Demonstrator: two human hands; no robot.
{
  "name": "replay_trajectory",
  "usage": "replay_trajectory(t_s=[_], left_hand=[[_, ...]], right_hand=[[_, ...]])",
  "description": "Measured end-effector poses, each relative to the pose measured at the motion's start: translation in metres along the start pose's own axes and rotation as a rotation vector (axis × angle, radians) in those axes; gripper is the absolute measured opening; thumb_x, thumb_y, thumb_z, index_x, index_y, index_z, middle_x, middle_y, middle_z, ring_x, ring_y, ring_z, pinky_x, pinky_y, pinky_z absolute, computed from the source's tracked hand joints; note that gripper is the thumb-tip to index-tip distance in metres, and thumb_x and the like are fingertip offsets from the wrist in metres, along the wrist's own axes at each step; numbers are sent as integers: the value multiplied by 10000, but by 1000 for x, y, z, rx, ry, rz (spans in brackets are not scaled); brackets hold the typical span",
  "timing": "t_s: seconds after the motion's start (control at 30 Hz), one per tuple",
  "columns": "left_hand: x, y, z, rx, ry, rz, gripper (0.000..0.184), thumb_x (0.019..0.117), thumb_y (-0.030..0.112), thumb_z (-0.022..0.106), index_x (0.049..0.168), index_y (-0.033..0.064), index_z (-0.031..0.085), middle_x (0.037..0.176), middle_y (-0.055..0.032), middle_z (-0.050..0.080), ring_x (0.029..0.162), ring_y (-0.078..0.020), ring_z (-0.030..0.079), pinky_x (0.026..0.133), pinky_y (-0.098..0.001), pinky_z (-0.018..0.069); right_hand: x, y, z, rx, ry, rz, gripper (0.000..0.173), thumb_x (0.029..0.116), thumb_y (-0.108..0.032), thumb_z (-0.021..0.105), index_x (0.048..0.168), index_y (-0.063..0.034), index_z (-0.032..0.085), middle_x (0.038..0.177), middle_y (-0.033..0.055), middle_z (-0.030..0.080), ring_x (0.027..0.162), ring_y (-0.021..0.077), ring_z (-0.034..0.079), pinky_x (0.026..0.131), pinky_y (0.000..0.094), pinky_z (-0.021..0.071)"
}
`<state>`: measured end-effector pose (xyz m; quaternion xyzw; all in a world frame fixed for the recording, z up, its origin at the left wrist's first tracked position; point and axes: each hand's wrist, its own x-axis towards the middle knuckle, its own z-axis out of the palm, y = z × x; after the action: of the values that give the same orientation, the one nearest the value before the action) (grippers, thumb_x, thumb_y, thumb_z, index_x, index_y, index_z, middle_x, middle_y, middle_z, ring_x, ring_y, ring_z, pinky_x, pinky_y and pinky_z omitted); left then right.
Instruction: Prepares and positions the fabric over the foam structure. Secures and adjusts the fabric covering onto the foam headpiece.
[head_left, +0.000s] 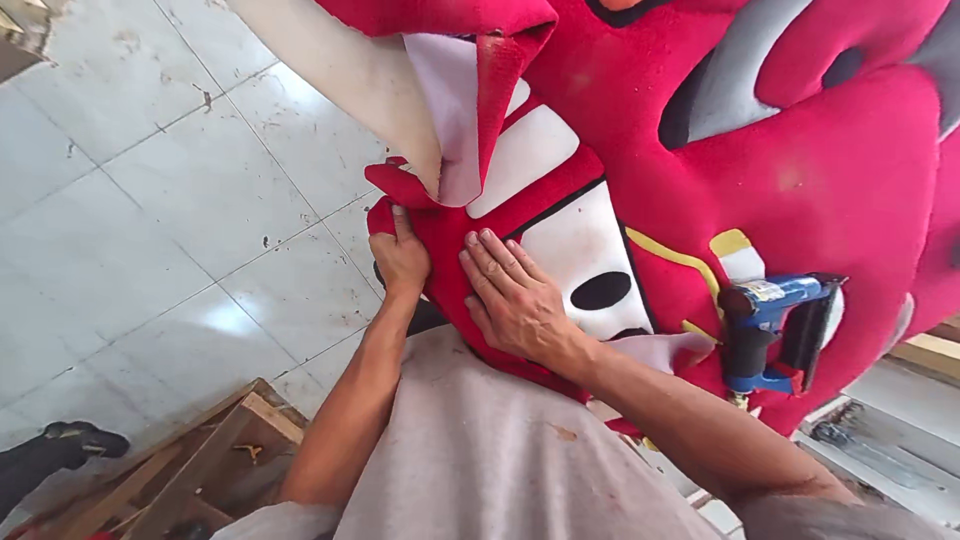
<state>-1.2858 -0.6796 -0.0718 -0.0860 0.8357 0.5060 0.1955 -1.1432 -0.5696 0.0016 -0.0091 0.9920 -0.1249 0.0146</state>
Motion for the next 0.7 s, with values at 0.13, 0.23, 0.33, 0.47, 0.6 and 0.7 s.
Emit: replay_trajectory(t_s=[0.13, 0.23, 0.33, 0.47, 0.6, 0.7], left_hand=[[7, -7, 6, -143, -63, -24, 430, 1076, 458, 469, 954, 107, 685, 760, -3, 688, 715, -120, 693, 704, -404, 592], [7, -12, 20, -244, -134, -95, 389, 1081, 424, 469, 1087, 82, 655, 854, -21, 685, 780, -122, 685, 754, -397, 596], [12, -12, 30, -291, -173, -182, 398, 1081, 417, 466, 1002, 72, 649, 815, -19, 661, 735, -118, 662, 708, -378, 591], [10, 8, 34, -227, -196, -253, 299, 1097, 250, 453, 925, 57, 604, 761, 4, 606, 681, -42, 600, 659, -258, 539], [12, 4, 33, -174, -329, -113, 306, 1104, 117, 352, 1179, -63, 588, 1066, -123, 640, 982, -78, 596, 905, -263, 495], [19, 0, 45, -623, -364, -30, 259, 1077, 92, 322, 1137, 10, 561, 965, -5, 644, 916, 18, 610, 852, -191, 525]], right_hand=[[6, -8, 0, 60, 2, -16, 506, 1050, -251, 372, 1479, -47, 548, 1580, 111, 480, 1514, 260, 372, 1255, 447, 273], [3, 3, -17, 467, 41, -29, 430, 1012, -153, 432, 1363, -73, 665, 1458, 69, 615, 1424, 203, 506, 1229, 442, 351], [-51, 38, -60, 764, 260, 221, 335, 997, -157, 527, 1241, -19, 711, 1314, 120, 689, 1222, 211, 652, 1022, 431, 557], [-181, 69, -121, 376, 539, 681, 347, 1043, -200, 540, 1300, 15, 628, 1282, 186, 674, 1192, 266, 659, 1012, 458, 549], [-249, 55, -128, 37, 354, 1139, 659, 1006, -389, 598, 1520, -3, 452, 1465, 292, 508, 1343, 337, 534, 1094, 436, 465], [-251, 62, -107, -34, 178, 1283, 850, 948, -580, 586, 1603, -99, 336, 1554, 303, 392, 1429, 461, 404, 1137, 623, 357]])
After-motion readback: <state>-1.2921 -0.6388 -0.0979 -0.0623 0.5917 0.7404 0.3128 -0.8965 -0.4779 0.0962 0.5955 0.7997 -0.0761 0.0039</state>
